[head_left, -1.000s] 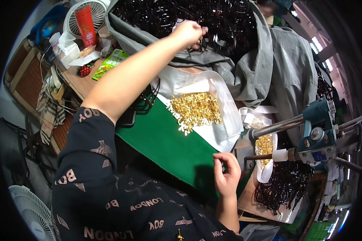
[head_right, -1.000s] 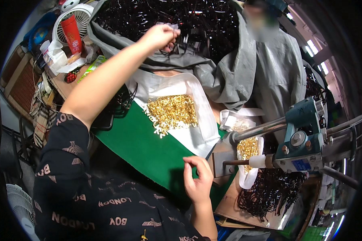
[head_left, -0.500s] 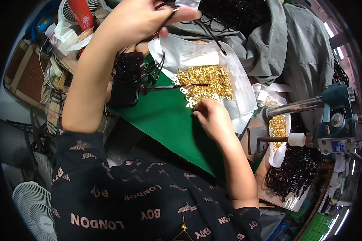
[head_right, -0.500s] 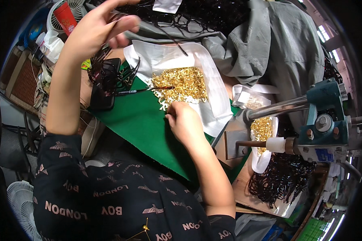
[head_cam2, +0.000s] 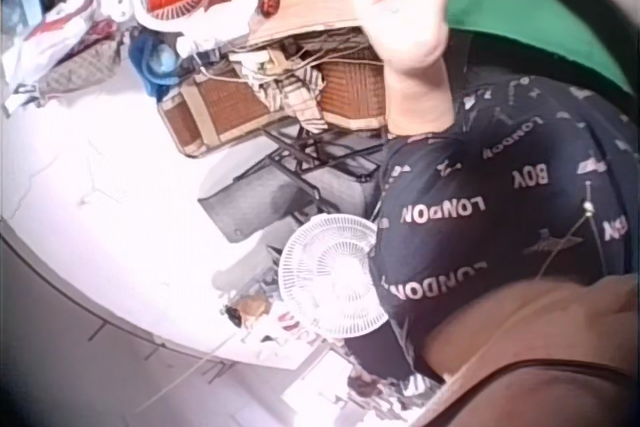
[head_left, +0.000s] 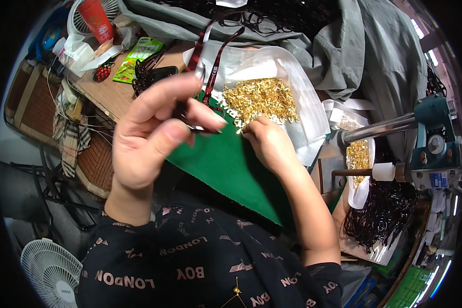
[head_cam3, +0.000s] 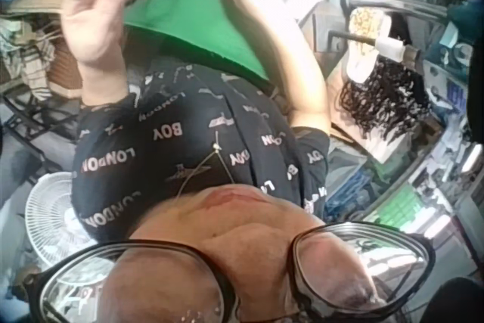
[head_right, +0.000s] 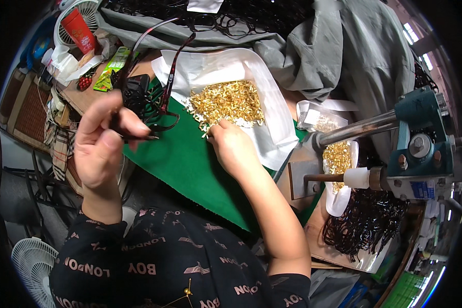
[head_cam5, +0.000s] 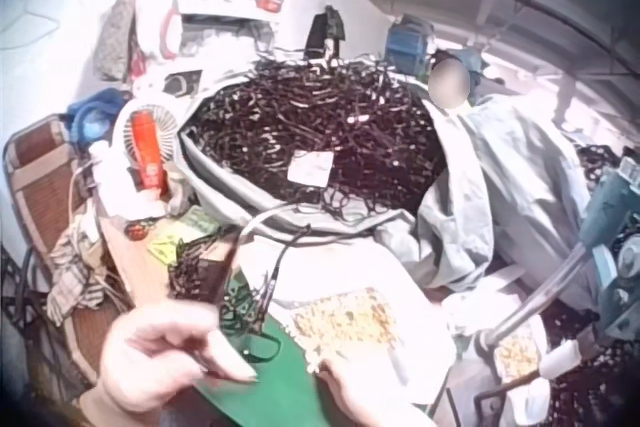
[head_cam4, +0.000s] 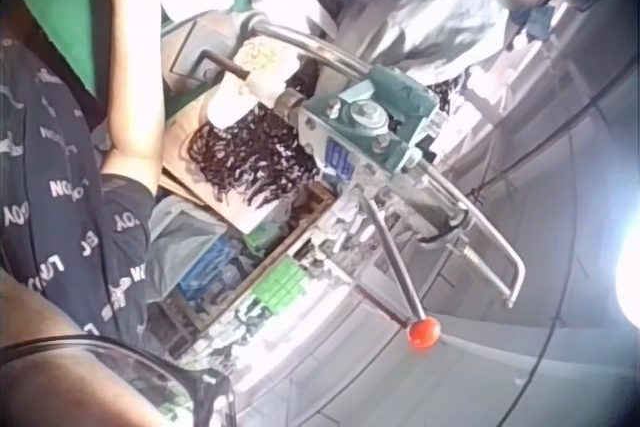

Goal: The person repeatedly picks up eyeglass frames and small gold-colored components from a green mat, inserts the components into the frame arms, and places the frames back on the mat. The person handles the frames and components by hand throughout the sequence.

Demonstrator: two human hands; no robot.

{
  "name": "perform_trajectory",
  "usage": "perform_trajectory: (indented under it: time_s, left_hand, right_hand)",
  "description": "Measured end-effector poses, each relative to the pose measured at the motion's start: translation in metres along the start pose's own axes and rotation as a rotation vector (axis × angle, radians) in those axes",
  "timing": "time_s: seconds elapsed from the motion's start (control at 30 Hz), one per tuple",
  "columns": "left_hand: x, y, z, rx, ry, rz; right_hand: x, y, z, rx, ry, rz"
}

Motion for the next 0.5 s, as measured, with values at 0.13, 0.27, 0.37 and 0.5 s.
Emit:
perform_trajectory:
  time_s: [0.13, 0.27, 0.37, 0.5]
  left_hand:
    - [-0.027, -0.019, -0.002, 0.143, 0.055, 0.038]
    - [-0.047, -0.04, -0.007, 0.386, -0.037, 0.143]
    - [-0.074, -0.056, -0.017, 0.491, -0.142, 0.054]
    - [-0.109, -0.056, -0.012, 0.399, -0.384, 0.136]
  right_hand:
    - [0.006, -0.001, -0.004, 0.002, 0.137, 0.013]
    - [0.046, -0.004, -0.025, -0.192, 0.4, 0.711]
    - [0.058, -0.039, -0.054, -0.083, 0.439, 1.262]
    - [0.063, -0.043, -0.085, -0.033, 0.532, 1.095]
Point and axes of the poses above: each hand's wrist, its own z-axis towards the middle knuckle, its own x-axis out of the back of the hand, y = z × x, the point moved 5 cm from there along z, towards the middle knuckle, and after that the axes turned 7 degrees about z, right-handed, at the moved point
